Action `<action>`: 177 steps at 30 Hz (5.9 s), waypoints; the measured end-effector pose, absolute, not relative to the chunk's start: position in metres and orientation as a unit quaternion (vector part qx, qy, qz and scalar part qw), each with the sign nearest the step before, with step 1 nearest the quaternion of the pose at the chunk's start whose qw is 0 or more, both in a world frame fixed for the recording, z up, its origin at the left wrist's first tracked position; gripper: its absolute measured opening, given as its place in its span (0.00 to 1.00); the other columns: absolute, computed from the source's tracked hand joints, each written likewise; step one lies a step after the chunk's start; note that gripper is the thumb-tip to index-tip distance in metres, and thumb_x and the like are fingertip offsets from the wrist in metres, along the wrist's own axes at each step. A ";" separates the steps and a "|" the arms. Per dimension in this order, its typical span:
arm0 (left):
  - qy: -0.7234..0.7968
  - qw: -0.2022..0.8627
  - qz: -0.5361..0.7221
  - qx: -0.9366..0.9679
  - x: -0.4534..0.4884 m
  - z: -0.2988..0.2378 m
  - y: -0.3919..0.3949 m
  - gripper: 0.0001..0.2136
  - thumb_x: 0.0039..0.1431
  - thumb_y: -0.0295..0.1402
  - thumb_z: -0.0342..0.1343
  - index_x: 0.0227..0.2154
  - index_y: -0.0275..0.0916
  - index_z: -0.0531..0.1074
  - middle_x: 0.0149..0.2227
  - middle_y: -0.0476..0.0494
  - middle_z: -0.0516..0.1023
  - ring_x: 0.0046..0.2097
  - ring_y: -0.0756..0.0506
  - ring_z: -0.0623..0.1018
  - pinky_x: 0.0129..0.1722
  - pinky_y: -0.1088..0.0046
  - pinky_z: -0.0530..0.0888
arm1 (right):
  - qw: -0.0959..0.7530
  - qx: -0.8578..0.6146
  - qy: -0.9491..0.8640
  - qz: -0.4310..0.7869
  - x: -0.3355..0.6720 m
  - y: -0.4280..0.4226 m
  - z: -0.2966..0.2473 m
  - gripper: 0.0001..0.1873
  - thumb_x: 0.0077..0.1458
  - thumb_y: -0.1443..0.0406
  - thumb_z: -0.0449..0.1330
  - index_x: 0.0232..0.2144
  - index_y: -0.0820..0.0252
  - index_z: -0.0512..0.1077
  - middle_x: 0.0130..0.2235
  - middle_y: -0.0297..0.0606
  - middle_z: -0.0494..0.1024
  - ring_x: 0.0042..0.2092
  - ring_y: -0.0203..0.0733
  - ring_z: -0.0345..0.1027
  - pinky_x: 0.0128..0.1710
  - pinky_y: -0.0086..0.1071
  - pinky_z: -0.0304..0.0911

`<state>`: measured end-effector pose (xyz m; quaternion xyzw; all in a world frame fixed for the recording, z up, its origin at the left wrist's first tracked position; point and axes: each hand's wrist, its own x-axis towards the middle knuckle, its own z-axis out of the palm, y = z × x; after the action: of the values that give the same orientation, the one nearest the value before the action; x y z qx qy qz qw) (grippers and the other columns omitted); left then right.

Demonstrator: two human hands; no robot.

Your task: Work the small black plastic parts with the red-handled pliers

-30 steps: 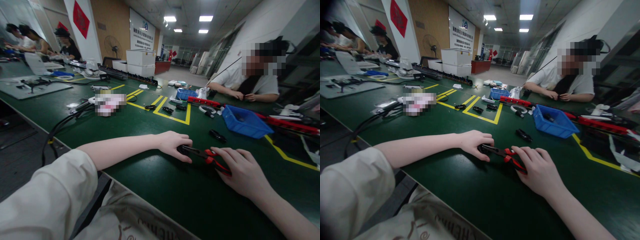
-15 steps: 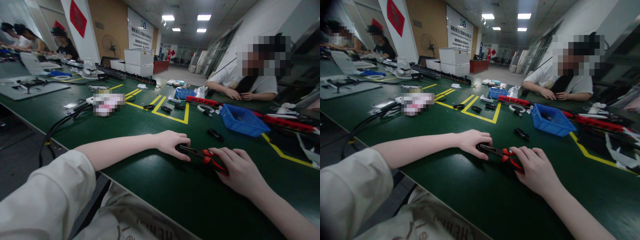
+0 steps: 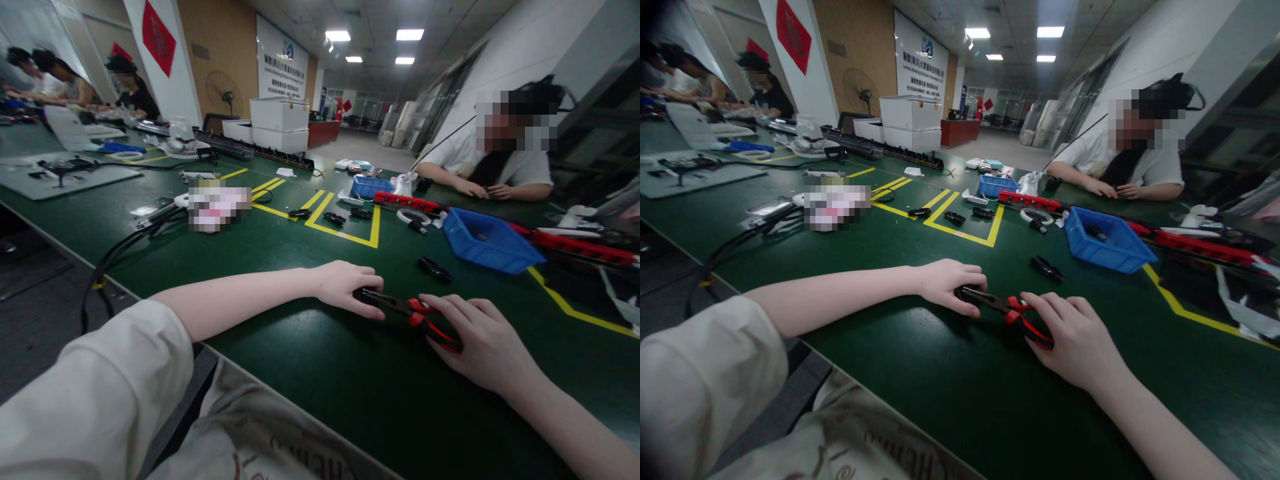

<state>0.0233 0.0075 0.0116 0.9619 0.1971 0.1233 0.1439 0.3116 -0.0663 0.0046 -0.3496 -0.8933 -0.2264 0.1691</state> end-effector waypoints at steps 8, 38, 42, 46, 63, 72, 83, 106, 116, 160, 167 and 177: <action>0.196 0.141 0.129 0.962 0.023 0.011 0.007 0.23 0.59 0.56 0.53 0.43 0.41 0.70 0.41 0.46 0.72 0.37 0.46 0.75 0.33 0.73 0.66 | 0.156 -0.349 -0.891 -0.244 0.313 -0.065 0.004 0.29 0.55 0.62 0.58 0.59 0.59 0.63 0.46 0.45 0.76 0.42 0.49 0.70 0.44 0.43 0.63; 0.220 0.136 0.124 0.958 0.023 0.012 0.005 0.25 0.58 0.59 0.53 0.43 0.41 0.69 0.41 0.46 0.72 0.38 0.46 0.75 0.34 0.73 0.66 | 0.150 -0.359 -0.894 -0.221 0.308 -0.070 0.009 0.18 0.53 0.62 0.59 0.47 0.60 0.68 0.39 0.43 0.78 0.33 0.44 0.69 0.35 0.38 0.63; 0.217 0.141 0.127 0.958 0.023 0.010 0.006 0.25 0.58 0.59 0.52 0.43 0.41 0.69 0.40 0.46 0.72 0.38 0.46 0.75 0.34 0.74 0.65 | 0.149 -0.361 -0.894 -0.218 0.308 -0.071 0.010 0.18 0.53 0.62 0.58 0.47 0.60 0.67 0.39 0.42 0.78 0.33 0.44 0.69 0.35 0.37 0.63; 0.212 0.145 0.134 0.957 0.024 0.009 0.008 0.25 0.59 0.59 0.52 0.43 0.41 0.69 0.40 0.47 0.72 0.37 0.46 0.75 0.34 0.74 0.66 | 0.154 -0.359 -0.896 -0.211 0.309 -0.068 0.008 0.19 0.53 0.62 0.59 0.48 0.59 0.67 0.40 0.42 0.78 0.36 0.46 0.71 0.37 0.39 0.64; 0.213 0.150 0.135 0.956 0.023 0.008 0.008 0.23 0.59 0.58 0.52 0.43 0.42 0.69 0.43 0.46 0.72 0.39 0.46 0.75 0.35 0.74 0.67 | 0.144 -0.351 -0.889 -0.255 0.313 -0.065 0.005 0.32 0.55 0.61 0.59 0.61 0.63 0.60 0.45 0.46 0.76 0.42 0.49 0.70 0.47 0.43 0.62; 0.204 0.107 0.129 0.965 0.024 0.009 0.005 0.24 0.59 0.57 0.54 0.45 0.41 0.68 0.42 0.45 0.72 0.37 0.46 0.76 0.33 0.74 0.66 | 0.155 -0.346 -0.884 -0.272 0.314 -0.064 0.003 0.28 0.54 0.63 0.59 0.57 0.63 0.64 0.47 0.48 0.75 0.45 0.52 0.69 0.49 0.45 0.61; 0.204 0.099 0.124 0.966 0.024 0.009 0.006 0.24 0.58 0.58 0.54 0.44 0.42 0.69 0.42 0.45 0.72 0.36 0.47 0.76 0.33 0.74 0.66 | 0.154 -0.349 -0.879 -0.285 0.314 -0.065 0.003 0.30 0.56 0.61 0.59 0.59 0.61 0.62 0.47 0.47 0.76 0.46 0.52 0.69 0.49 0.45 0.62; 0.212 0.106 0.127 0.963 0.025 0.009 0.005 0.25 0.57 0.57 0.55 0.46 0.42 0.69 0.42 0.45 0.71 0.37 0.46 0.76 0.33 0.73 0.67 | 0.161 -0.345 -0.892 -0.244 0.309 -0.071 0.009 0.24 0.54 0.63 0.58 0.54 0.60 0.67 0.41 0.44 0.77 0.36 0.46 0.68 0.37 0.38 0.59; 0.201 0.111 0.129 0.965 0.024 0.008 0.006 0.25 0.58 0.58 0.53 0.46 0.41 0.69 0.43 0.45 0.71 0.37 0.46 0.76 0.33 0.73 0.67 | 0.157 -0.338 -0.882 -0.288 0.312 -0.069 0.006 0.27 0.55 0.64 0.58 0.57 0.62 0.64 0.46 0.47 0.77 0.41 0.49 0.71 0.46 0.44 0.59; 0.193 0.092 0.124 0.969 0.024 0.010 0.006 0.27 0.59 0.58 0.53 0.49 0.40 0.68 0.44 0.44 0.72 0.39 0.44 0.77 0.35 0.72 0.69 | 0.164 -0.337 -0.862 -0.340 0.308 -0.075 0.009 0.31 0.53 0.66 0.57 0.60 0.61 0.61 0.46 0.48 0.76 0.43 0.53 0.71 0.50 0.48 0.56; 0.193 0.089 0.122 0.969 0.024 0.009 0.006 0.27 0.59 0.59 0.52 0.49 0.41 0.68 0.45 0.44 0.72 0.39 0.45 0.77 0.35 0.72 0.69 | 0.179 -0.343 -0.858 -0.337 0.306 -0.076 0.010 0.30 0.53 0.66 0.58 0.58 0.62 0.64 0.45 0.48 0.76 0.43 0.52 0.70 0.50 0.48 0.55; 0.192 0.083 0.129 0.969 0.025 0.009 0.006 0.27 0.59 0.59 0.52 0.48 0.41 0.69 0.44 0.44 0.73 0.39 0.44 0.78 0.35 0.73 0.68 | 0.185 -0.354 -0.850 -0.344 0.305 -0.077 0.011 0.24 0.54 0.65 0.59 0.54 0.63 0.66 0.44 0.48 0.76 0.42 0.51 0.71 0.48 0.46 0.55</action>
<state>0.0246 0.0058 0.0088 0.9693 0.1919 0.1293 0.0832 0.3053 -0.0768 0.0107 -0.3537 -0.8499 -0.3441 0.1848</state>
